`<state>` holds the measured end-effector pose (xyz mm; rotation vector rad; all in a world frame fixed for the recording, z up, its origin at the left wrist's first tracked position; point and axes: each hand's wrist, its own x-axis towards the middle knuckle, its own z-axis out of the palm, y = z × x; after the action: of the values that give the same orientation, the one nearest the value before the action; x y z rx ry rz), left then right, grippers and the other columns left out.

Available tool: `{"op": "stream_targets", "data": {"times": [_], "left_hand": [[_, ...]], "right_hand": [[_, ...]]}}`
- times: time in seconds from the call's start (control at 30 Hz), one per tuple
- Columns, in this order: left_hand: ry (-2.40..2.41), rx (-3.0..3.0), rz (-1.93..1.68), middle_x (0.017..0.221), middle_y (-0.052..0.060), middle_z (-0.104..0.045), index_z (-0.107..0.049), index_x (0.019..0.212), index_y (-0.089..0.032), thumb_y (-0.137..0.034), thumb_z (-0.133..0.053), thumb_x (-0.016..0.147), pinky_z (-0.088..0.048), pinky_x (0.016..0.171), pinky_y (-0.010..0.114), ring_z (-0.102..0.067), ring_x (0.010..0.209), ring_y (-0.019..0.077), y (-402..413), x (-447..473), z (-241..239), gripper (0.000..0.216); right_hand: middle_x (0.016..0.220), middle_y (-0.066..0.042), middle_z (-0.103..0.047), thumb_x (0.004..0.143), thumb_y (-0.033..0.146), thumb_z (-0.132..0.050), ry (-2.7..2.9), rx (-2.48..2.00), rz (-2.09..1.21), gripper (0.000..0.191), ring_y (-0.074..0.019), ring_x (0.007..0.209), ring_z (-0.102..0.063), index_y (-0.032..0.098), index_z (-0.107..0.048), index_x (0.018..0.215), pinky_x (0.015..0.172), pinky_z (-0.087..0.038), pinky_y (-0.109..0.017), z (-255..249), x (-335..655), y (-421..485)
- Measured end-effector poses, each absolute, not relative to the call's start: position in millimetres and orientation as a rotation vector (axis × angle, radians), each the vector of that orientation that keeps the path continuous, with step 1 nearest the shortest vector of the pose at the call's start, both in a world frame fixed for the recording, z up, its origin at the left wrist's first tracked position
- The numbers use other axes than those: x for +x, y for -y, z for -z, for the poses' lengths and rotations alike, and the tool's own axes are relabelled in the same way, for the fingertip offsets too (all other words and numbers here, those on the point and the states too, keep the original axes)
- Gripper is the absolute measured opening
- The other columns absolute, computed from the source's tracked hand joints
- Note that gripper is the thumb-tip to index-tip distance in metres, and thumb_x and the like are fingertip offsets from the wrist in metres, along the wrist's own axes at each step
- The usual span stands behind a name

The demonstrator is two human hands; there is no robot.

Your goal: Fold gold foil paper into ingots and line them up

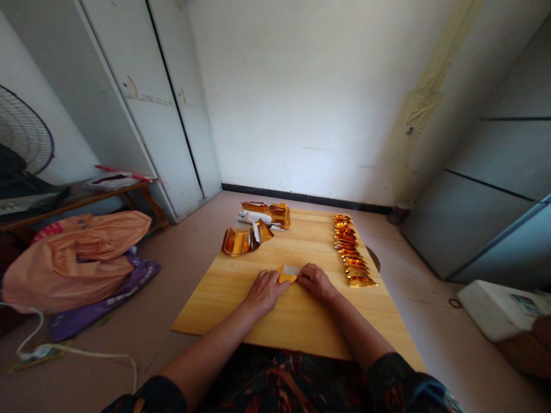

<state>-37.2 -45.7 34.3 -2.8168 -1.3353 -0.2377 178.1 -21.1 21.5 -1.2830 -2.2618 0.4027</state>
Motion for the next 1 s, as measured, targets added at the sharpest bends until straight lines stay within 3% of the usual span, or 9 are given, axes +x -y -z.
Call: {"op": "stream_targets", "data": {"times": [0.4, 0.67, 0.8, 1.0], "left_hand": [[1.288, -2.833, 0.258, 0.103, 0.006, -0.059, -0.058, 0.118, -0.033, -0.024, -0.038, 0.094, -0.035, 0.090, 0.037, -0.052, 0.098, 0.0215, 44, -41, -36, 0.033], [1.312, -2.792, 0.228, 0.106, 0.008, -0.058, -0.053, 0.122, -0.027, -0.017, -0.038, 0.091, -0.037, 0.089, 0.037, -0.052, 0.102, 0.0218, 48, -36, -34, 0.035], [1.366, -2.743, 0.201, 0.111, 0.008, -0.058, -0.046, 0.130, -0.031, -0.014, -0.038, 0.090, -0.037, 0.091, 0.038, -0.052, 0.104, 0.0215, 50, -30, -31, 0.044], [1.472, -2.703, 0.143, 0.122, 0.010, -0.056, -0.052, 0.126, -0.029, -0.021, -0.039, 0.093, -0.036, 0.095, 0.041, -0.048, 0.114, 0.0257, 55, -24, -33, 0.036]], "right_hand": [[0.096, -0.004, -0.062, 0.090, 0.026, -0.047, 2.471, -1.718, -0.290, 0.018, -0.0116, 0.079, -0.057, 0.018, -0.064, 0.090, 0.068, -0.037, -0.020, -46, 159, 18], [0.096, -0.004, -0.061, 0.090, 0.030, -0.048, 2.493, -1.773, -0.267, 0.019, -0.0116, 0.077, -0.058, 0.019, -0.063, 0.090, 0.062, -0.034, -0.020, -53, 156, 18], [0.097, -0.003, -0.061, 0.090, 0.032, -0.049, 2.505, -1.768, -0.289, 0.019, -0.0110, 0.077, -0.057, 0.020, -0.063, 0.090, 0.062, -0.034, -0.020, -54, 157, 18], [0.092, -0.002, -0.061, 0.086, 0.034, -0.055, 2.446, -1.771, -0.331, 0.017, -0.0105, 0.074, -0.056, 0.019, -0.063, 0.086, 0.060, -0.032, -0.020, -51, 158, 16]]}}
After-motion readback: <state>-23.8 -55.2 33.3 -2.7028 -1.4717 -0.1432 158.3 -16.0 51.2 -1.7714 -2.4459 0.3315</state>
